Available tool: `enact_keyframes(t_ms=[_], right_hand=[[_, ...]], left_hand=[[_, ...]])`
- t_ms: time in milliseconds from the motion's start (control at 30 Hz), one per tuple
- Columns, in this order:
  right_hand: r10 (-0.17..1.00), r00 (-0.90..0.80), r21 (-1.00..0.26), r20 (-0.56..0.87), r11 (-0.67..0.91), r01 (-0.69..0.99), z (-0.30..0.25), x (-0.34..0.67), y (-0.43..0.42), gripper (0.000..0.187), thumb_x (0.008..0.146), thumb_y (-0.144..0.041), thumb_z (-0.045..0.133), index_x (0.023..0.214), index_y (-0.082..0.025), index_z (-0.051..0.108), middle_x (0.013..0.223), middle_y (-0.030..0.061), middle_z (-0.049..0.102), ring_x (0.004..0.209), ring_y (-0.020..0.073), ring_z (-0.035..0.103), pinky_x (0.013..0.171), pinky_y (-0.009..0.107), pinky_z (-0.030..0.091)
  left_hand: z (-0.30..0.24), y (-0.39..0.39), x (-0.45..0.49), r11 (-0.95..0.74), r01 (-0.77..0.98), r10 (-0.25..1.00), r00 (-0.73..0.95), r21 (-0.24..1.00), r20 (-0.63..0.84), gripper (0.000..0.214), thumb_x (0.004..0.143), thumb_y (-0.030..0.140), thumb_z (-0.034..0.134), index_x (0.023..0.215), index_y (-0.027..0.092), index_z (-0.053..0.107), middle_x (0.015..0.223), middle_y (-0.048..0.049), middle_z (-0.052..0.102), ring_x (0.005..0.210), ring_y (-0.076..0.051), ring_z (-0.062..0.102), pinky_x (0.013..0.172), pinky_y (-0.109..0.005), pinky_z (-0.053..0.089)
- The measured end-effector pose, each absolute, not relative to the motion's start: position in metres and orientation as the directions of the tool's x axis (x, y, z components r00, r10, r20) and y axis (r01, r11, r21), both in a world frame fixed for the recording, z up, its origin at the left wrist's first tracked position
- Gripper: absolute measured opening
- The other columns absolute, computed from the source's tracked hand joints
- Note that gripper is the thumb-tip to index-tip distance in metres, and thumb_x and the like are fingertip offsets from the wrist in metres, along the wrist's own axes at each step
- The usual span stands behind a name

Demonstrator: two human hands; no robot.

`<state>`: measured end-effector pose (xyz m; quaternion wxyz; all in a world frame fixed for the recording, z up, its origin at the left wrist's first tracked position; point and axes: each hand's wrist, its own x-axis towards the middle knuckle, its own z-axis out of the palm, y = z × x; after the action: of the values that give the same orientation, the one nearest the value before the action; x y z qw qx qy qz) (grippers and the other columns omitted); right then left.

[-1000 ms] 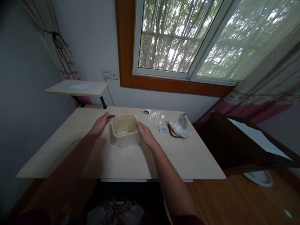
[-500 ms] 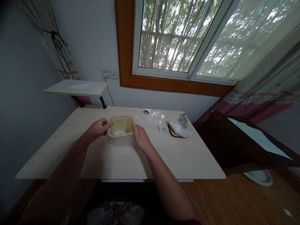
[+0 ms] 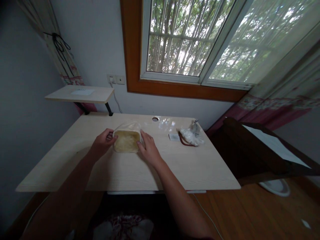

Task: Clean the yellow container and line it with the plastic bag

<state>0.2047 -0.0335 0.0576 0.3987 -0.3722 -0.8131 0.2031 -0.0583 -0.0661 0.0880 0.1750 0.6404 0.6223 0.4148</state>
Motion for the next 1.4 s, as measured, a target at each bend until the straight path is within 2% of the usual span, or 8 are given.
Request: enact_keyframes(t_ms=[167,400,633,733,867,1067,1233,1400], right_hand=[[0.753,-0.426,-0.643,0.501,0.654,0.399,0.059,0.212,-0.036,0.059,0.102,-0.046,0.048,0.157,-0.027,0.037,0.156,0.0110,0.045,0.143,0.0268,0.042,0.120,0.050,0.033],[0.677,-0.411,-0.663,0.611,0.721,0.202,0.102,0.214,-0.031,0.042,0.106,-0.042,0.040,0.143,-0.032,0.056,0.149,0.0050,0.055,0.140,0.0226,0.048,0.119,0.047,0.035],[0.671,-0.584,-0.814,0.457,0.581,0.031,0.107,0.197,-0.016,0.053,0.106,-0.056,0.028,0.127,-0.031,0.070,0.133,0.0023,0.068,0.127,0.0235,0.061,0.115,0.046,0.041],[0.735,-0.527,-0.850,0.427,0.526,0.044,0.087,0.199,-0.004,0.060,0.105,-0.060,0.025,0.127,-0.028,0.071,0.136,0.0036,0.066,0.132,0.0240,0.058,0.120,0.046,0.036],[0.825,-0.422,-0.858,0.375,0.482,0.180,0.061,0.211,0.010,0.061,0.103,-0.062,0.030,0.131,-0.024,0.069,0.142,0.0063,0.062,0.137,0.0245,0.053,0.122,0.047,0.032],[0.840,-0.211,-0.817,0.499,0.538,0.207,0.072,0.227,0.001,0.056,0.106,-0.054,0.030,0.135,-0.023,0.065,0.143,0.0069,0.061,0.138,0.0225,0.051,0.122,0.047,0.031],[0.807,-0.296,-0.816,0.511,0.563,0.128,0.097,0.222,-0.025,0.056,0.105,-0.056,0.029,0.138,-0.025,0.062,0.145,0.0052,0.060,0.138,0.0240,0.051,0.120,0.050,0.035],[0.829,-0.358,-0.855,0.431,0.501,0.132,0.079,0.216,-0.028,0.063,0.104,-0.061,0.025,0.139,-0.024,0.062,0.143,0.0060,0.061,0.137,0.0241,0.053,0.120,0.049,0.035]], left_hand=[[0.078,-0.071,-0.061,-0.154,0.596,0.939,-0.161,0.788,0.305,0.026,0.085,0.044,0.063,0.096,0.021,0.059,0.078,0.0009,0.059,0.069,-0.014,0.058,0.066,-0.026,0.048],[0.079,-0.074,-0.064,-0.187,0.562,0.948,-0.113,0.806,0.299,0.029,0.086,0.045,0.063,0.099,0.020,0.062,0.082,-0.0010,0.062,0.071,-0.014,0.058,0.066,-0.025,0.048],[0.088,-0.077,-0.062,-0.200,0.541,0.959,-0.062,0.817,0.275,0.028,0.087,0.046,0.061,0.097,0.020,0.064,0.084,-0.0015,0.063,0.073,-0.015,0.058,0.067,-0.025,0.048],[0.090,-0.078,-0.063,-0.187,0.535,0.963,-0.067,0.824,0.262,0.028,0.087,0.045,0.061,0.097,0.020,0.065,0.084,-0.0015,0.063,0.074,-0.015,0.058,0.067,-0.025,0.048],[0.093,-0.080,-0.065,-0.177,0.541,0.963,-0.076,0.823,0.257,0.028,0.088,0.046,0.060,0.097,0.020,0.065,0.084,-0.0013,0.063,0.075,-0.015,0.058,0.069,-0.025,0.048],[0.098,-0.081,-0.060,-0.153,0.531,0.966,-0.097,0.833,0.239,0.029,0.086,0.048,0.061,0.092,0.020,0.065,0.077,-0.0002,0.061,0.071,-0.015,0.056,0.066,-0.025,0.047],[0.100,-0.079,-0.050,-0.177,0.518,0.958,-0.106,0.837,0.268,0.028,0.084,0.047,0.064,0.090,0.020,0.064,0.076,0.0007,0.060,0.069,-0.014,0.056,0.064,-0.025,0.046],[0.104,-0.077,-0.041,-0.177,0.519,0.950,-0.132,0.836,0.283,0.024,0.083,0.044,0.064,0.088,0.020,0.063,0.074,0.0017,0.058,0.068,-0.013,0.056,0.065,-0.024,0.046]])
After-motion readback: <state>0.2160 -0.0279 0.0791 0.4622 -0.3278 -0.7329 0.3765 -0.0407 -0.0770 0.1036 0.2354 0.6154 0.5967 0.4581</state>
